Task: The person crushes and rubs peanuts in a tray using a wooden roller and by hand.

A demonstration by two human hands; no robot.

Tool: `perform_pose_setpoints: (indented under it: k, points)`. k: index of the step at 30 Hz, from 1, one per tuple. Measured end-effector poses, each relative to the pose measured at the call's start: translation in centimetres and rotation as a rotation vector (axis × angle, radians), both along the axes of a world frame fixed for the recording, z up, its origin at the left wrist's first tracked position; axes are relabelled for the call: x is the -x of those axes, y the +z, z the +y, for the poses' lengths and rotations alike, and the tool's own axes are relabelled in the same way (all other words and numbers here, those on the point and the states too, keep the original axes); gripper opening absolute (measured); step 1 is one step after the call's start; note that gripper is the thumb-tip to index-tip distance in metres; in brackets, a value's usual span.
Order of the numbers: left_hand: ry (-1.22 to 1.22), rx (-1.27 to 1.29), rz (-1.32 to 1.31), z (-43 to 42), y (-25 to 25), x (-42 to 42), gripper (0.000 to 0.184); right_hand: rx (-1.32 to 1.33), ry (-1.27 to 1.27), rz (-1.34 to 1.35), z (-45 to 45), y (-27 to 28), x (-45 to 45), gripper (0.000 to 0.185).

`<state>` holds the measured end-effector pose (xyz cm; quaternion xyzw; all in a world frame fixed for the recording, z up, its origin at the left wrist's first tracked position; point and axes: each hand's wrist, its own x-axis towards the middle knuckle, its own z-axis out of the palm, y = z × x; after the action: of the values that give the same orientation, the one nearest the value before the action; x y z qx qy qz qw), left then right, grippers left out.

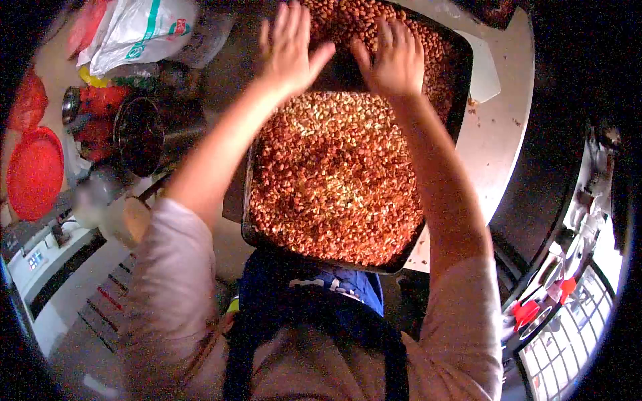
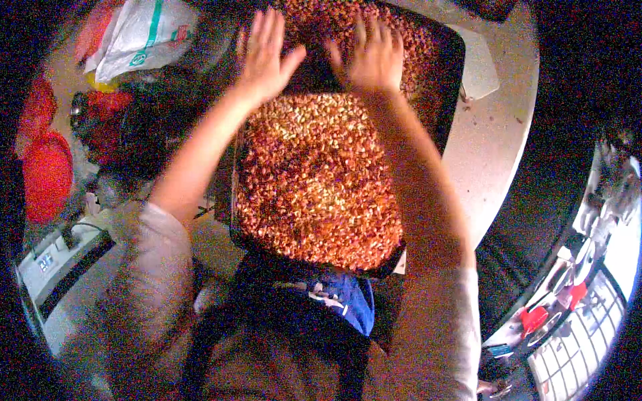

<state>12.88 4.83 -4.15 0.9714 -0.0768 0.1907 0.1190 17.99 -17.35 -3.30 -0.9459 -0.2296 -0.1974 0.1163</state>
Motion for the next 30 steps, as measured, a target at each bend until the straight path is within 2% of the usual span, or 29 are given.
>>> perform_pose_setpoints:
  k: [2, 3, 4, 5, 6, 7, 8, 10, 11, 12, 14, 16, 18, 19, 20, 21, 22, 24, 26, 27, 29, 30]
  points:
    - [0.298, -0.195, 0.167, 0.5, 3.6, -4.3, 0.095, -0.085, 0.024, -0.551, 0.9, 1.7, -5.6, 0.067]
    - [0.315, -0.188, 0.23, -0.3, 3.3, -4.0, 0.092, -0.084, 0.015, -0.534, 0.7, 1.8, -5.3, 0.067]
    - [0.333, -0.189, 0.38, -1.4, 4.1, -2.8, 0.092, 0.051, -0.022, -0.24, 0.5, 1.9, -4.4, 0.072]
    - [0.264, -0.125, 0.259, -1.3, 2.8, -2.3, 0.097, 0.182, -0.059, 0.052, 0.3, 2.2, -3.5, 0.079]
    - [0.195, -0.055, 0.132, -1.4, 1.2, -1.7, 0.101, 0.117, -0.002, 0.029, -0.7, 1.5, -2.7, 0.079]
    - [0.14, -0.008, 0.204, -2.0, 0.9, -0.3, 0.105, 0.156, -0.007, 0.024, -1.6, 0.6, -0.9, 0.078]
    - [0.107, -0.072, 0.254, -2.9, 1.1, 1.2, 0.106, 0.198, -0.012, 0.013, -2.5, 0.3, 0.8, 0.076]
    - [0.092, -0.137, 0.364, -4.3, 2.0, 1.7, 0.114, 0.206, -0.013, 0.218, -3.9, 0.5, 1.2, 0.076]
    - [0.116, -0.112, 0.436, -4.9, 2.4, 0.7, 0.115, 0.237, -0.032, 0.209, -4.2, 0.5, 0.3, 0.077]
    - [0.145, -0.048, 0.363, -5.0, 1.6, -0.6, 0.106, 0.27, -0.05, 0.201, -4.3, 0.4, -0.9, 0.077]
    - [0.17, 0.028, 0.188, -5.2, 0.3, -3.3, 0.106, 0.231, -0.069, 0.076, -4.3, 0.1, -3.2, 0.074]
    - [0.119, 0.037, 0.136, -5.7, 0.4, -2.1, 0.107, 0.184, -0.047, 0.019, -4.8, 1.0, -2.0, 0.071]
    - [-0.015, -0.005, 0.149, -6.9, 1.7, 2.9, 0.107, 0.243, -0.012, 0.221, -6.1, 2.4, 2.9, 0.064]
    - [-0.087, -0.04, 0.179, -7.5, 2.9, 5.2, 0.107, 0.18, 0.032, 0.213, -7.0, 2.5, 5.3, 0.06]
    - [-0.098, -0.127, 0.276, -8.1, 3.2, 8.0, 0.109, 0.005, 0.106, 0.025, -8.2, 1.3, 8.4, 0.067]
    - [-0.152, 0.008, 0.332, -8.8, 3.4, 11.5, 0.109, -0.028, 0.127, 0.129, -9.4, 0.6, 11.8, 0.08]
    - [-0.2, 0.048, 0.406, -8.9, 3.5, 14.7, 0.108, 0.041, 0.089, 0.308, -10.1, 1.4, 15.1, 0.087]
    - [-0.271, 0.042, 0.507, -8.7, 4.1, 19.8, 0.104, 0.111, 0.097, 0.444, -11.8, 1.1, 19.8, 0.087]
    - [-0.292, -0.024, 0.49, -8.5, 3.7, 20.7, 0.103, 0.164, 0.103, 0.386, -12.2, 0.3, 20.4, 0.086]
    - [-0.257, -0.011, 0.45, -8.5, 3.6, 19.2, 0.102, 0.137, 0.116, 0.341, -11.6, 0.5, 18.5, 0.079]
    - [-0.158, -0.063, 0.38, -8.1, 3.1, 13.0, 0.099, 0.121, 0.11, 0.223, -9.2, 0.9, 10.9, 0.064]
    - [-0.091, 0.009, 0.333, -7.6, 2.8, 9.2, 0.095, 0.135, 0.089, 0.161, -7.5, 0.8, 6.7, 0.056]
